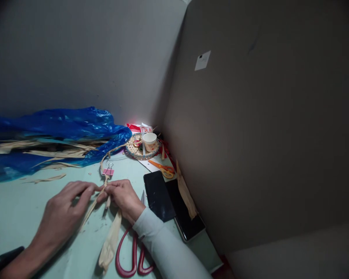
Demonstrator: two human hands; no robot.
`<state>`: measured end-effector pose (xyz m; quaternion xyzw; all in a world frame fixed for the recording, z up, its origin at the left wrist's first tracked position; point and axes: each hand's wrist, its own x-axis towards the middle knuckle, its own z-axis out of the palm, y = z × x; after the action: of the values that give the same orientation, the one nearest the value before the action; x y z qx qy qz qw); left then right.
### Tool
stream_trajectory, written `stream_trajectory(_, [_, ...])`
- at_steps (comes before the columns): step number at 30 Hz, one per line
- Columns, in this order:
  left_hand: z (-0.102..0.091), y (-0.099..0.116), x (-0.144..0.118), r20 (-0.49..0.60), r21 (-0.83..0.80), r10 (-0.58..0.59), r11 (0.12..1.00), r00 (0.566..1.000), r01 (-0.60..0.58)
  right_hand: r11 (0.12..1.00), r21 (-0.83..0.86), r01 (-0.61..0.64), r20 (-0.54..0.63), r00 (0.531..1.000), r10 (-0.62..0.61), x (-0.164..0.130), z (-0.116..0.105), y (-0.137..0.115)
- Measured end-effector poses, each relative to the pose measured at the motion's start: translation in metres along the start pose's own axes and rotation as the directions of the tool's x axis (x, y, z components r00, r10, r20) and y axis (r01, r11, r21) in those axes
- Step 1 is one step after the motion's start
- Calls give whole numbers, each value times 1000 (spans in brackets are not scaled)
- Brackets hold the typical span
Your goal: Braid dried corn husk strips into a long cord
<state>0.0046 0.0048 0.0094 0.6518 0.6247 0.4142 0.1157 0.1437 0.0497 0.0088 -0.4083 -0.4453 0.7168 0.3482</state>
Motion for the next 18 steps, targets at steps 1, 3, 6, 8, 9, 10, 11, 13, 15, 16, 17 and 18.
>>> stream_trajectory(1, [-1, -2, 6, 25, -111, -157, 981, 987, 159, 1000, 5, -8, 16, 1000, 8, 0, 1, 0])
stream_trajectory(3, [2, -7, 16, 302, -380, -328, 820, 895, 428, 1000, 13, -19, 62, 998, 18, -1, 2, 0])
stream_trajectory(6, [13, -15, 22, 526, -470, -293, 682, 798, 560, 1000, -9, -22, 111, 994, 22, 1, 1, 3])
stream_trajectory(8, [19, -17, 22, 550, -468, -292, 668, 782, 579, 999, -33, -17, 112, 993, 21, 2, -2, 5])
stream_trajectory(9, [21, -17, 21, 556, -466, -296, 662, 777, 586, 997, -75, 2, 112, 994, 6, 3, -4, 6])
stream_trajectory(10, [22, -17, 20, 558, -463, -301, 660, 773, 592, 987, -155, 42, 121, 992, -24, 2, -6, 6])
stream_trajectory(11, [22, -17, 19, 555, -458, -311, 660, 772, 595, 958, -270, 101, 134, 989, -67, 2, -7, 5])
stream_trajectory(13, [22, -16, 18, 531, -443, -341, 668, 775, 597, 817, -535, 217, 154, 975, -158, -2, -9, 2])
stream_trajectory(15, [21, -16, 16, 483, -426, -379, 686, 789, 590, 641, -731, 233, 141, 971, -193, -7, -10, -2])
stream_trajectory(16, [21, -16, 15, 452, -417, -396, 698, 799, 582, 566, -796, 213, 122, 973, -195, -10, -9, -4])
stream_trajectory(17, [21, -16, 15, 420, -407, -411, 711, 809, 573, 497, -847, 188, 102, 976, -194, -13, -8, -6])
stream_trajectory(18, [20, -17, 14, 392, -399, -420, 724, 819, 563, 426, -889, 166, 90, 977, -192, -15, -7, -7])
